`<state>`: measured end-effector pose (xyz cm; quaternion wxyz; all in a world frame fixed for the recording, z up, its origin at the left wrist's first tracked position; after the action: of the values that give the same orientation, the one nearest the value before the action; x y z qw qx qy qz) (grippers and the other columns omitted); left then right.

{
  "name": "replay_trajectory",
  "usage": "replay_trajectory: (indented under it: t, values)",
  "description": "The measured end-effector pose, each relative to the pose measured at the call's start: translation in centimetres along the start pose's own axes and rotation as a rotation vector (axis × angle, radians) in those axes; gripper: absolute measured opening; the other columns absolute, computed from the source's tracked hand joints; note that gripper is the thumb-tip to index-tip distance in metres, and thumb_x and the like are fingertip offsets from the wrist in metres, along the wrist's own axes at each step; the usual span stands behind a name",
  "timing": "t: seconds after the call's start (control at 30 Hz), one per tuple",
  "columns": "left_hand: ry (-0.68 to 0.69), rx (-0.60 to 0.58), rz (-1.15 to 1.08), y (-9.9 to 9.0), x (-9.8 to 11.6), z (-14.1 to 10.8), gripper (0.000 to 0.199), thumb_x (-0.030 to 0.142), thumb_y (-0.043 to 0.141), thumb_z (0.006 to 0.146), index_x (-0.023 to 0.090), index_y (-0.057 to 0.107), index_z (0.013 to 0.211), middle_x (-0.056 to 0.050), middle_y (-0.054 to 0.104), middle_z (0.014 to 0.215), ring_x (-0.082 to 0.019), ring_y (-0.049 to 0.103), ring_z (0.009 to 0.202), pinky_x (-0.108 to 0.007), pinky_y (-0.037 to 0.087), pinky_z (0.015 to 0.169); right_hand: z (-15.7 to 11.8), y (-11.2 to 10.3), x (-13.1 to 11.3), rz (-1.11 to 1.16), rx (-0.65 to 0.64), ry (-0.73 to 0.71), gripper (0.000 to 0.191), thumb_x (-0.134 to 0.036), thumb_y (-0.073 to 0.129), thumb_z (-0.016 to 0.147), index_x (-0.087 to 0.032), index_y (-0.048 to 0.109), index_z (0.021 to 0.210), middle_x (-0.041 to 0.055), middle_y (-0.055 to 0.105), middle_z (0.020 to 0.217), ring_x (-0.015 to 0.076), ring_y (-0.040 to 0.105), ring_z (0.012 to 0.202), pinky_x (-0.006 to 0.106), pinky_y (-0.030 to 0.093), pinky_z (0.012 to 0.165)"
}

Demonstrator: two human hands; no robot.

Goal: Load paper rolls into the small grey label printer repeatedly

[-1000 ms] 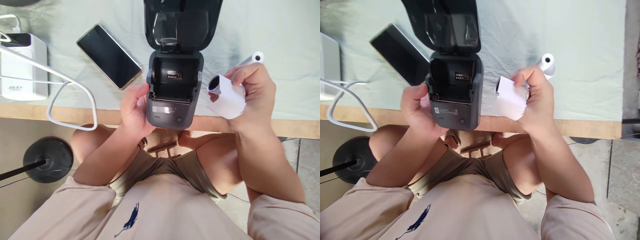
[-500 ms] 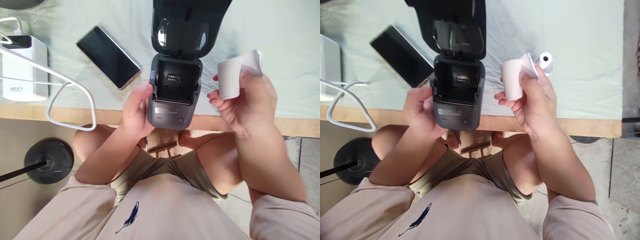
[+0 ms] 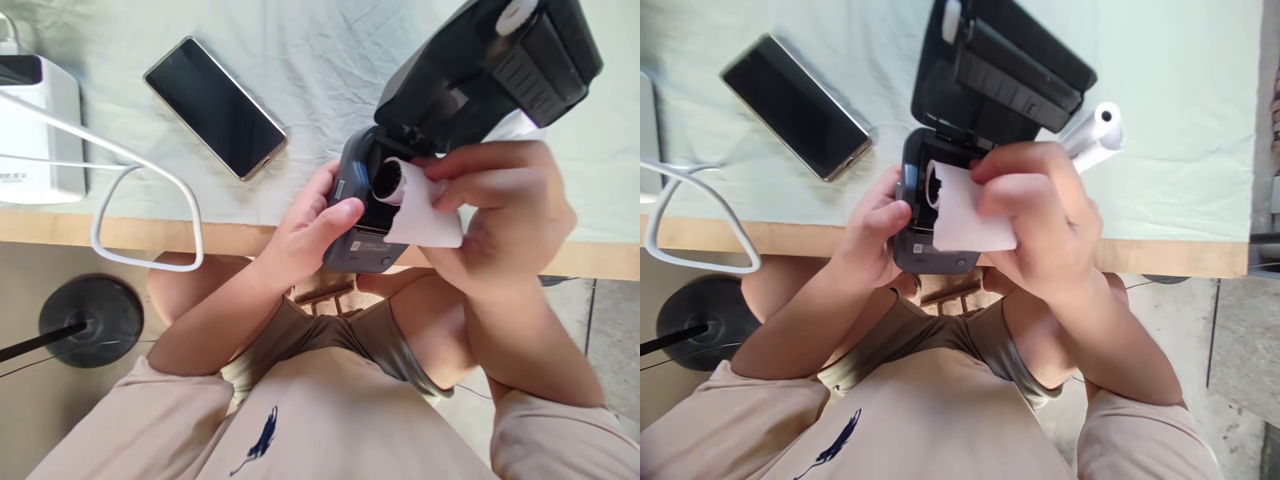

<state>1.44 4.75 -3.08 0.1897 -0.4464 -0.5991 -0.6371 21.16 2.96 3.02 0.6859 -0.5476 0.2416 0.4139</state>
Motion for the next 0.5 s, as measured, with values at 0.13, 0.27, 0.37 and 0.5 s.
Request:
replay_trajectory:
  t: [0.13,0.27,0.37,0.5]
  values:
    - [-0.021,0.004,0.040,-0.5,-0.3,-0.2,0.028,0.044,0.083,0.103,0.030,0.082,0.128,0.000,0.078,0.121,-0.019,0.076,0.121,-0.026,0.060,0.101,0.6,0.4,-1.9,-0.349,0.061,-0.340,0.016,-0.032,0.077,0.106,-0.045,0.079,0.115,-0.0073,0.087,0.128,0.0299,0.084,0.117,0.058,0.069,0.111]
    - [-0.049,0.051,-0.020,-0.1,0.0,0.0,0.028,0.044,0.087,0.098,0.025,0.081,0.118,-0.002,0.076,0.106,-0.019,0.077,0.099,-0.026,0.061,0.080,0.6,0.6,-2.0,-0.348,0.063,-0.471,0.025,-0.033,0.078,0.105,-0.049,0.086,0.121,-0.0061,0.088,0.119,0.0312,0.082,0.121,0.056,0.067,0.107]
    - [-0.134,0.058,-0.097,0.4,0.4,0.2,0.043,0.055,0.093,0.089,0.025,0.075,0.112,-0.004,0.076,0.097,-0.020,0.075,0.086,-0.029,0.062,0.070,0.3,0.8,-1.8,-0.199,0.073,-0.503,0.029,-0.038,0.080,0.102,-0.055,0.086,0.125,-0.0091,0.088,0.109,0.0272,0.083,0.107,0.051,0.069,0.100]
    - [-0.195,0.012,-0.042,0.8,1.2,0.2,0.052,0.052,0.100,0.082,0.023,0.070,0.113,-0.003,0.080,0.098,-0.022,0.079,0.088,-0.032,0.068,0.078,-0.3,1.5,-1.2,-0.136,0.025,-0.428,0.041,-0.055,0.081,0.101,-0.058,0.080,0.142,-0.0072,0.087,0.115,0.0296,0.081,0.115,0.055,0.066,0.112]
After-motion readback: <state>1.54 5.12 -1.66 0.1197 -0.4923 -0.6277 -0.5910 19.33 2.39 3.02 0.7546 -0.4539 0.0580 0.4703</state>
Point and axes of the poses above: each hand's wrist, its own z-axis towards the middle knuckle, its own y-axis out of the palm, x = y × z, the point moved 5 cm from there along z, towards the middle knuckle
